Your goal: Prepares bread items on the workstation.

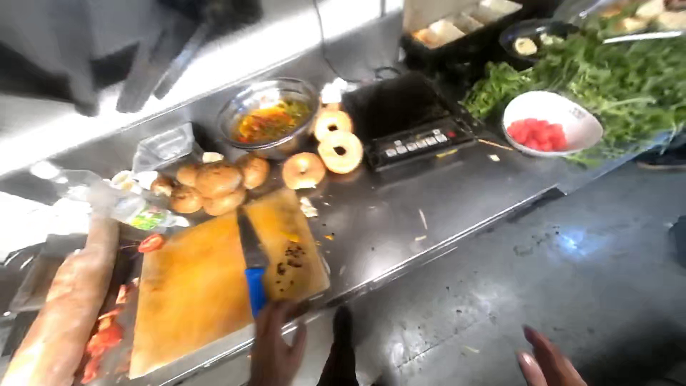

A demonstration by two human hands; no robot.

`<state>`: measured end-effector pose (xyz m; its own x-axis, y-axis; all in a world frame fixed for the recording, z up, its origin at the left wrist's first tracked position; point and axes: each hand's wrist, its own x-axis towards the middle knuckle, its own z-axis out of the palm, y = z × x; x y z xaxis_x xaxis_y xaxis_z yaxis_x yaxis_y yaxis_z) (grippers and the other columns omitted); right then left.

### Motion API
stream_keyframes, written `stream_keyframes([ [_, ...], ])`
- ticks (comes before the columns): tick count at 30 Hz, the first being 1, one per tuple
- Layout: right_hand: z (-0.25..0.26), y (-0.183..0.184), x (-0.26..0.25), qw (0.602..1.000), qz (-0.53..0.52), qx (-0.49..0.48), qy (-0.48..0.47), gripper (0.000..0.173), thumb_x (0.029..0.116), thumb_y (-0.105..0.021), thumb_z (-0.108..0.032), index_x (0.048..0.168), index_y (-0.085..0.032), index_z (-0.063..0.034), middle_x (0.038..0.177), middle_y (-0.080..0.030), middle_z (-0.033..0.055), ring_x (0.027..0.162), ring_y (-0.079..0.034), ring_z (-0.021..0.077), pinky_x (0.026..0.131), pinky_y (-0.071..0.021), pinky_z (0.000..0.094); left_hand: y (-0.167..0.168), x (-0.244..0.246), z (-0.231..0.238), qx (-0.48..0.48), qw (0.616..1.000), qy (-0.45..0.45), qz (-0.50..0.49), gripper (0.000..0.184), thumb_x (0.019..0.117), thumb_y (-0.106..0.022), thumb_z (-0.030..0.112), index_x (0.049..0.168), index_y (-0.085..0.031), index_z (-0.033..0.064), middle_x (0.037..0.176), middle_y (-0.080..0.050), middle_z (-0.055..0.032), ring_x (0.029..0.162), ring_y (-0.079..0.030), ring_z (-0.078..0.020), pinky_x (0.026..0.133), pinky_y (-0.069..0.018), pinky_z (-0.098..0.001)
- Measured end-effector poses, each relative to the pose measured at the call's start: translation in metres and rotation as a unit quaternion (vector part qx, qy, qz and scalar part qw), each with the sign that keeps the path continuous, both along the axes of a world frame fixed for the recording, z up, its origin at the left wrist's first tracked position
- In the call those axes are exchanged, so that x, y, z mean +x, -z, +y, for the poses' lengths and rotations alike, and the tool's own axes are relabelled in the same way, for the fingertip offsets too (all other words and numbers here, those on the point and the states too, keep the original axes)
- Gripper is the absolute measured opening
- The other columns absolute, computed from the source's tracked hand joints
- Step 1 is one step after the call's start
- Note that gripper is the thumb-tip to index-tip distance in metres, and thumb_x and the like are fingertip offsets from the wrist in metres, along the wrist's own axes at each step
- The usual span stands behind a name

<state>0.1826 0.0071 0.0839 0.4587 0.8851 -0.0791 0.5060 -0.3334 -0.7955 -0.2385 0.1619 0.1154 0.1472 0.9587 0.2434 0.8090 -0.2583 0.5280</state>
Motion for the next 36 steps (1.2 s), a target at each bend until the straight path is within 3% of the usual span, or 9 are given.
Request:
stream_keyframes([
  [4,0.189,0.016,-0.026,0.982,-0.177,0.059,-0.004,0.067,0.1030,-0.051,-0.043,0.151,-0.045,0.0037,0.156,-0.045,0.0263,0.141,-0.048,0.0431,0.113,-0.0425,0.0605,0.003,-0.076,0.050,0.043,0.994,-0.100,0.026,0.058,0.0944,-0.059,0.039,0.131,-0.059,-0.0060,0.133,-0.058,-0.0296,0.127,-0.053,-0.0470,0.108,-0.0424,-0.0601],
  [9,0.318,0.052,-0.079,0.940,-0.329,0.038,-0.082,0.092,0.0993,-0.037,-0.068,0.157,-0.035,0.0045,0.163,-0.033,0.0273,0.153,-0.028,0.0428,0.126,-0.0213,0.0580,0.020,-0.132,0.073,-0.013,0.996,-0.083,-0.032,0.063,0.0998,-0.057,0.038,0.137,-0.051,-0.0133,0.138,-0.052,-0.0361,0.132,-0.051,-0.0475,0.111,-0.0431,-0.0543],
  [14,0.340,0.040,-0.193,0.913,-0.313,0.076,-0.251,0.092,0.0984,-0.035,-0.071,0.156,-0.038,0.0007,0.162,-0.035,0.0240,0.153,-0.030,0.0379,0.126,-0.0259,0.0548,0.021,-0.130,0.073,-0.023,0.996,-0.070,-0.043,0.058,0.0998,-0.058,0.032,0.133,-0.052,-0.0150,0.134,-0.055,-0.0372,0.128,-0.055,-0.0473,0.109,-0.0456,-0.0524],
  [17,0.344,0.024,-0.222,0.925,-0.151,0.087,-0.339,0.080,0.1042,-0.035,-0.063,0.157,-0.039,-0.0027,0.163,-0.038,0.0157,0.153,-0.033,0.0257,0.126,-0.0289,0.0464,0.023,-0.130,0.073,-0.025,0.996,-0.073,-0.049,0.057,0.0999,-0.059,0.032,0.133,-0.052,-0.0148,0.133,-0.055,-0.0378,0.128,-0.054,-0.0476,0.111,-0.0433,-0.0526],
  [20,0.374,0.011,-0.186,0.961,-0.141,0.092,-0.218,0.054,0.1057,-0.049,-0.035,0.147,-0.053,-0.0010,0.150,-0.055,0.0168,0.137,-0.055,0.0297,0.112,-0.0475,0.0501,0.028,-0.132,0.073,-0.023,0.995,-0.080,-0.055,0.056,0.0998,-0.059,0.033,0.132,-0.054,-0.0132,0.132,-0.057,-0.0363,0.128,-0.055,-0.0445,0.110,-0.0443,-0.0491],
  [22,0.402,0.023,-0.155,0.960,-0.213,0.076,-0.167,0.053,0.1072,-0.044,-0.034,0.145,-0.054,0.0021,0.150,-0.054,0.0214,0.139,-0.052,0.0363,0.115,-0.0428,0.0540,0.032,-0.133,0.072,-0.020,0.993,-0.092,-0.065,0.058,0.1004,-0.058,0.037,0.132,-0.055,-0.0112,0.132,-0.057,-0.0346,0.128,-0.056,-0.0411,0.110,-0.0450,-0.0464],
  [32,0.478,0.035,-0.180,0.845,-0.261,0.139,-0.446,0.064,0.1077,-0.037,-0.047,0.151,-0.049,-0.0018,0.159,-0.046,0.0151,0.151,-0.038,0.0282,0.125,-0.0292,0.0460,0.020,-0.117,0.071,-0.041,0.986,-0.154,-0.043,0.058,0.1010,-0.056,0.035,0.132,-0.054,-0.0135,0.129,-0.059,-0.0357,0.123,-0.060,-0.0411,0.107,-0.0482,-0.0489],
  [34,0.474,0.032,-0.175,0.864,-0.193,0.159,-0.437,0.054,0.1068,-0.045,-0.039,0.145,-0.057,-0.0028,0.152,-0.054,0.0129,0.144,-0.048,0.0249,0.120,-0.0388,0.0434,0.013,-0.107,0.068,-0.029,0.981,-0.180,-0.072,0.052,0.1022,-0.055,0.029,0.129,-0.054,-0.0160,0.127,-0.060,-0.0356,0.123,-0.061,-0.0363,0.108,-0.0483,-0.0449],
  [36,0.468,0.027,-0.167,0.906,-0.143,0.221,-0.332,0.031,0.0986,-0.063,-0.022,0.123,-0.070,-0.0030,0.122,-0.071,0.0145,0.109,-0.071,0.0278,0.093,-0.0598,0.0456,0.006,-0.093,0.058,-0.021,0.971,-0.215,-0.105,0.049,0.1030,-0.057,0.025,0.129,-0.054,-0.0159,0.129,-0.059,-0.0343,0.123,-0.060,-0.0337,0.108,-0.0482,-0.0440],
])
